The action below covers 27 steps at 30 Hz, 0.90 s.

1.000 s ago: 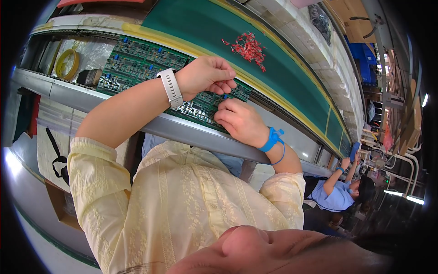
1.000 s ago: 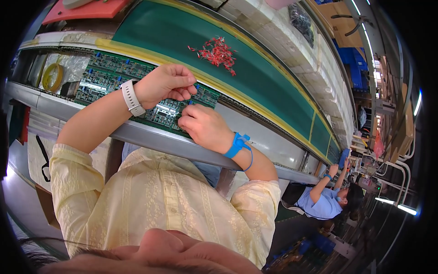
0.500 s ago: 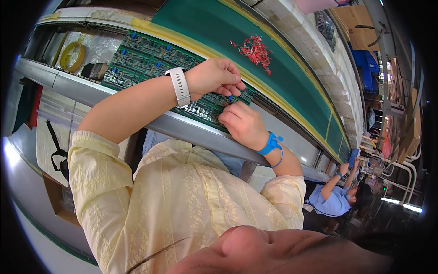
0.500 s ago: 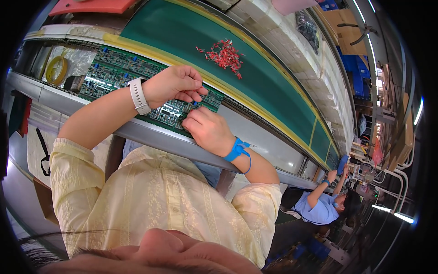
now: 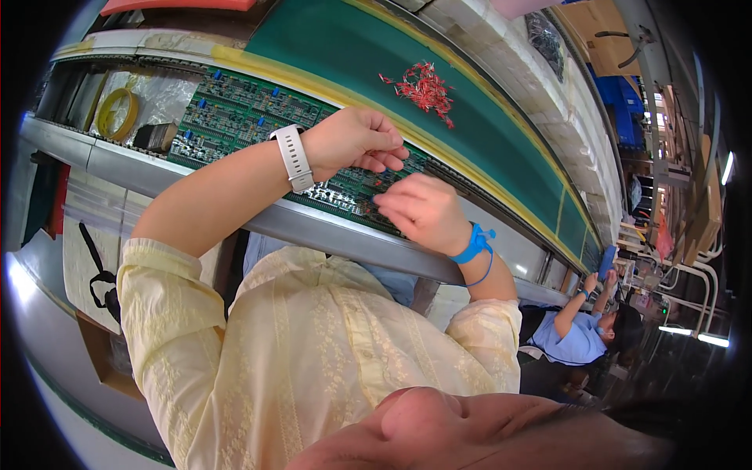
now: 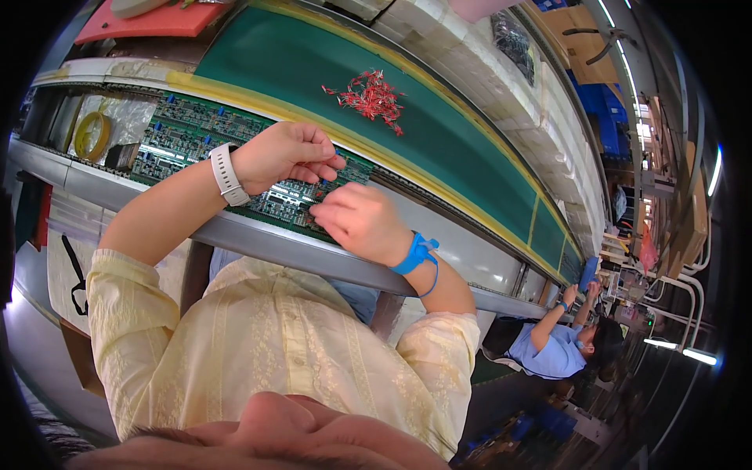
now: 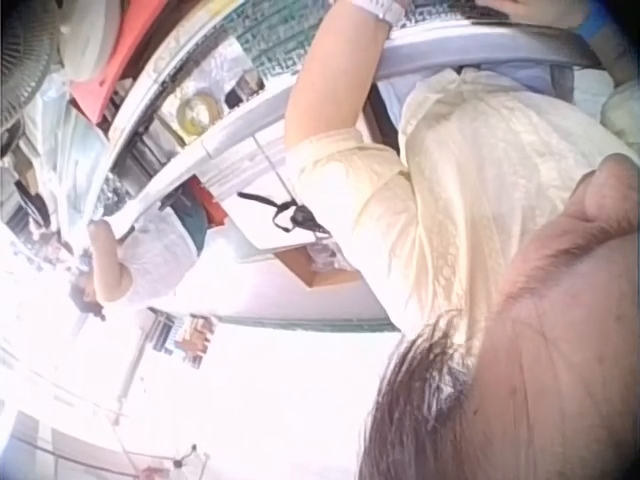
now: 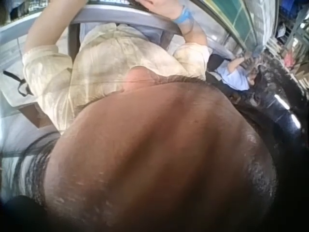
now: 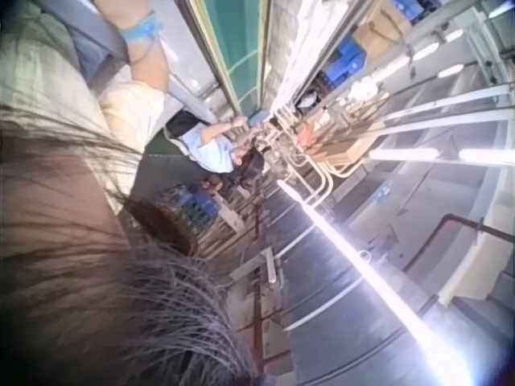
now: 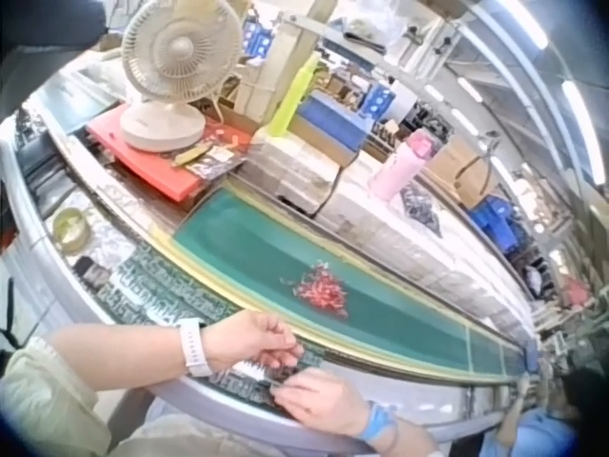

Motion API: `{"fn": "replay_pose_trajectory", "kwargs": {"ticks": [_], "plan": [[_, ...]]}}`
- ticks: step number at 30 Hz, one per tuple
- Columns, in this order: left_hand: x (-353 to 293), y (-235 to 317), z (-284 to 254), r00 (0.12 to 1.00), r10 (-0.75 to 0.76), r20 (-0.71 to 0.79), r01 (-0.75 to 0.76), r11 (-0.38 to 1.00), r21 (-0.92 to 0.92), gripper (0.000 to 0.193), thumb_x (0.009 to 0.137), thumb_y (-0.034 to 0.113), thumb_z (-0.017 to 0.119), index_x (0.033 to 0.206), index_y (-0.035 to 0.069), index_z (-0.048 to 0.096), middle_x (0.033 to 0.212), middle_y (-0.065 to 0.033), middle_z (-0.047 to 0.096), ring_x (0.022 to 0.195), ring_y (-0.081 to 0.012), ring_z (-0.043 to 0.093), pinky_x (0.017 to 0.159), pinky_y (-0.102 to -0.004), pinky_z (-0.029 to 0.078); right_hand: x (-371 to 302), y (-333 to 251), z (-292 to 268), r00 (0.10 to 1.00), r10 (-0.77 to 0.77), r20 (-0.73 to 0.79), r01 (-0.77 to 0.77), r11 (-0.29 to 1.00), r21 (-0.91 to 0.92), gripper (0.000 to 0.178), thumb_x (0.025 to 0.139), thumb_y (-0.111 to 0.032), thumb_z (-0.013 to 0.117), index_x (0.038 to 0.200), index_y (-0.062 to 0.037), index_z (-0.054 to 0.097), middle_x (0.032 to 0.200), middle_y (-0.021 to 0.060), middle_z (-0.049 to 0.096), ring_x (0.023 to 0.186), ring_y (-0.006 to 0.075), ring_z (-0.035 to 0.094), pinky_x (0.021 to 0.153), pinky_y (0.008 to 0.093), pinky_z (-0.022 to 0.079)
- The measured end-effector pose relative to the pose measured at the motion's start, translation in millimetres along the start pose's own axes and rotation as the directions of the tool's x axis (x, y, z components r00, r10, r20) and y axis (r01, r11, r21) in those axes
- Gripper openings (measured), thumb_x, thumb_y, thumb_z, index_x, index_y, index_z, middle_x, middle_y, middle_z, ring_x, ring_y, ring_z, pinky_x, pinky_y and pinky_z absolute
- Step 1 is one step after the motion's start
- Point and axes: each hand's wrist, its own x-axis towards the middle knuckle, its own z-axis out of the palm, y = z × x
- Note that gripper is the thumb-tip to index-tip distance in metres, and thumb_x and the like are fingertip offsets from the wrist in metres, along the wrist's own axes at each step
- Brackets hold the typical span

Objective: The person inserts small red electronic components into a printed circuit board by hand.

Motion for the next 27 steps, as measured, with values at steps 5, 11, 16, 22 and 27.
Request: {"fn": "replay_pose_trajectory", "kwargs": {"ticks": [5,11,16,22,27], "plan": [[-1.2,-2.2,0.6,0.995,-0.046,0.083,0.048,0.999,-0.016,0.014,0.089,0.018,0.054,0.091,0.004,0.054,0.089,-0.0072,0.063,0.076,-0.0111,0.062,0.065,-0.0205,0.050,6.7,7.3,-5.3,0.854,0.256,-0.453,-0.292,0.956,-0.011,0.015,0.065,-0.006,0.073,0.075,-0.0062,0.061,0.073,0.0056,0.057,0.065,0.0234,0.055,0.057,0.0326,0.044],[-2.5,-1.9,3.8,0.993,-0.054,0.101,0.058,0.998,-0.035,0.014,0.088,0.015,0.055,0.089,0.002,0.055,0.089,-0.0089,0.064,0.076,-0.0117,0.063,0.063,-0.0192,0.050,6.1,12.9,-3.7,0.872,0.208,-0.443,-0.251,0.967,-0.041,0.015,0.068,-0.005,0.071,0.079,-0.0045,0.061,0.076,0.0071,0.058,0.066,0.0237,0.056,0.058,0.0322,0.045],[-4.9,1.3,5.4,0.982,-0.117,0.145,0.124,0.992,-0.036,0.016,0.088,0.017,0.056,0.090,0.001,0.056,0.089,-0.0091,0.065,0.075,-0.0122,0.064,0.064,-0.0197,0.051,5.2,6.8,-9.0,0.826,0.437,-0.357,-0.375,0.898,0.231,0.010,0.073,-0.002,0.067,0.082,-0.0025,0.061,0.078,0.0080,0.059,0.068,0.0200,0.058,0.062,0.0285,0.047],[-5.0,0.5,5.7,0.983,-0.105,0.153,0.104,0.994,0.019,0.015,0.088,0.017,0.056,0.089,0.002,0.057,0.088,-0.0087,0.065,0.074,-0.0120,0.063,0.064,-0.0196,0.051,3.7,4.9,-11.2,0.821,0.507,-0.262,-0.400,0.838,0.370,0.009,0.075,0.001,0.064,0.084,-0.0019,0.061,0.079,0.0079,0.059,0.071,0.0168,0.058,0.064,0.0258,0.047],[-1.6,0.9,1.4,0.995,-0.069,0.069,0.071,0.997,-0.029,0.014,0.087,0.017,0.056,0.088,0.002,0.056,0.085,-0.0073,0.063,0.072,-0.0113,0.062,0.063,-0.0200,0.051,0.1,2.8,-17.9,0.901,0.403,-0.160,-0.343,0.888,0.306,0.011,0.073,0.001,0.064,0.083,-0.0028,0.060,0.082,0.0074,0.058,0.074,0.0206,0.057,0.067,0.0283,0.046]]}}
